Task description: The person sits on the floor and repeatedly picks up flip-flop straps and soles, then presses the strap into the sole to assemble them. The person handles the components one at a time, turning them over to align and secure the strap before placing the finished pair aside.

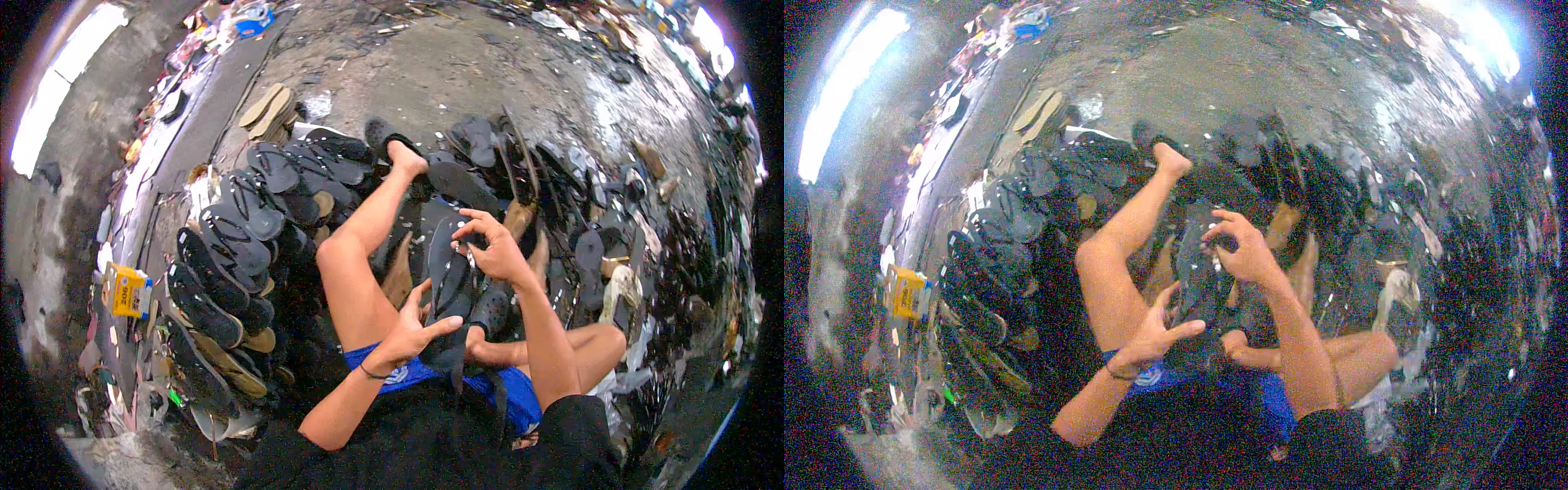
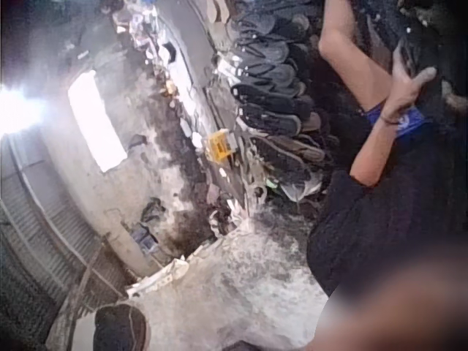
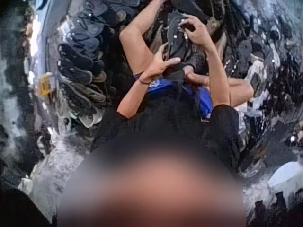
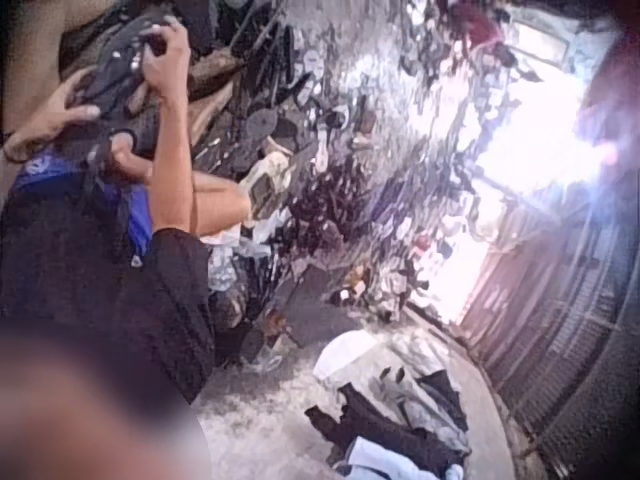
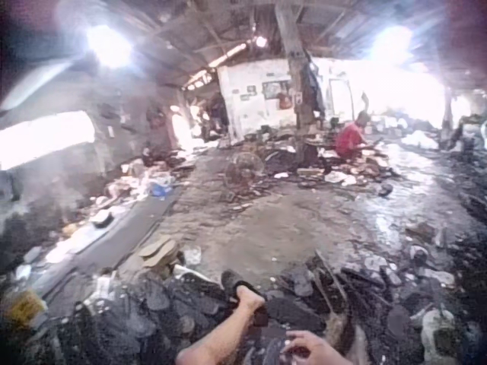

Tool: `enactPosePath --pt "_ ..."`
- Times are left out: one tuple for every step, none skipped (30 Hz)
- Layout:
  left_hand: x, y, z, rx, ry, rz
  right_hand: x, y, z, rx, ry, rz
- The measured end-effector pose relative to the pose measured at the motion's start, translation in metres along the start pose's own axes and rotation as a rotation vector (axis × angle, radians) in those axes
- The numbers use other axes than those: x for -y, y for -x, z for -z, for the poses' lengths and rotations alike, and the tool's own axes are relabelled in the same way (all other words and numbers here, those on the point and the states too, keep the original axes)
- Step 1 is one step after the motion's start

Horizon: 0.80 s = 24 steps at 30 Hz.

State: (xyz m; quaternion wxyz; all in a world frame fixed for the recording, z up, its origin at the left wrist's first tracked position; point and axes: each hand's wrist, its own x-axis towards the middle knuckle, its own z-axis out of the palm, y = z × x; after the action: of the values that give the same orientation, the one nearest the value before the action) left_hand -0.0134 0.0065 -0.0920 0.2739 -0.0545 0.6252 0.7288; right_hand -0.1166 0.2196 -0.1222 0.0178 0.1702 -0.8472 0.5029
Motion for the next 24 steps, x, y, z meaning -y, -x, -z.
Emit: enactPosePath --pt "0.001 -0.002 0.013 -0.065 0.041 0.113 -0.032 -0.008 -0.005 0.049 -0.101 -0.057" --pt "0.000 -0.007 0.030 -0.158 -0.164 -0.069 -0.066 -0.017 -0.008 0.107 -0.244 -0.011" --pt "-0.004 -0.014 0.048 -0.268 -0.187 -0.263 -0.099 -0.025 -0.011 0.036 -0.105 -0.183" --pt "-0.014 -0.023 0.069 -0.423 -0.229 -0.307 -0.132 -0.033 -0.013 -0.044 0.003 -0.259" --pt "-0.026 -0.028 0.093 -0.554 -0.201 -0.426 -0.163 -0.037 -0.011 -0.097 0.314 -0.250" --pt "-0.044 -0.032 0.119 -0.642 -0.172 -0.519 -0.190 -0.045 -0.009 -0.023 0.392 -0.363" --pt "-0.063 -0.035 0.144 -0.783 -0.183 -0.478 -0.214 -0.043 -0.008 0.003 0.476 -0.413" --pt "-0.083 -0.034 0.167 -0.864 -0.211 -0.569 -0.233 -0.042 -0.015 0.010 0.668 -0.613" --pt "-0.102 -0.031 0.188 -0.863 -0.163 -0.477 -0.249 -0.042 -0.016 0.042 0.713 -0.610" --pt "-0.118 -0.027 0.203 -0.820 -0.117 -0.553 -0.262 -0.044 -0.018 0.018 0.639 -0.656" --pt "-0.126 -0.023 0.207 -0.925 -0.318 -0.580 -0.270 -0.043 -0.021 0.034 0.577 -0.775" --pt "-0.131 -0.021 0.208 -0.962 -0.540 -0.748 -0.275 -0.044 -0.022 0.028 0.505 -0.887" --pt "-0.129 -0.015 0.200 -1.122 -0.730 -0.691 -0.274 -0.042 -0.027 -0.103 0.512 -0.661" --pt "-0.125 -0.014 0.190 -1.130 -0.708 -0.730 -0.270 -0.043 -0.027 -0.114 0.443 -0.567" --pt "-0.116 -0.012 0.173 -1.072 -0.663 -0.638 -0.259 -0.040 -0.032 -0.265 0.292 -0.429" --pt "-0.106 -0.011 0.155 -0.994 -0.678 -0.661 -0.243 -0.037 -0.032 -0.258 0.218 -0.438" --pt "-0.096 -0.014 0.135 -0.855 -0.627 -0.534 -0.220 -0.024 -0.036 -0.304 -0.070 -0.540" --pt "-0.089 -0.017 0.118 -0.784 -0.580 -0.422 -0.191 -0.014 -0.040 -0.326 -0.411 -0.636" --pt "-0.082 -0.029 0.097 -0.685 -0.355 -0.421 -0.158 0.003 -0.044 -0.361 -0.329 -0.520" --pt "-0.079 -0.032 0.081 -0.593 -0.290 -0.370 -0.120 0.021 -0.050 -0.354 -0.323 -0.416" --pt "-0.078 -0.037 0.065 -0.538 -0.208 -0.414 -0.081 0.041 -0.057 -0.375 -0.275 -0.411" --pt "-0.078 -0.035 0.051 -0.501 -0.127 -0.276 -0.041 0.066 -0.064 -0.387 -0.248 -0.405" --pt "-0.083 -0.032 0.048 -0.366 -0.481 -0.591 -0.003 0.088 -0.068 -0.374 -0.082 -0.253" --pt "-0.088 -0.029 0.046 -0.223 -0.846 -0.840 0.031 0.108 -0.072 -0.334 0.100 -0.089"
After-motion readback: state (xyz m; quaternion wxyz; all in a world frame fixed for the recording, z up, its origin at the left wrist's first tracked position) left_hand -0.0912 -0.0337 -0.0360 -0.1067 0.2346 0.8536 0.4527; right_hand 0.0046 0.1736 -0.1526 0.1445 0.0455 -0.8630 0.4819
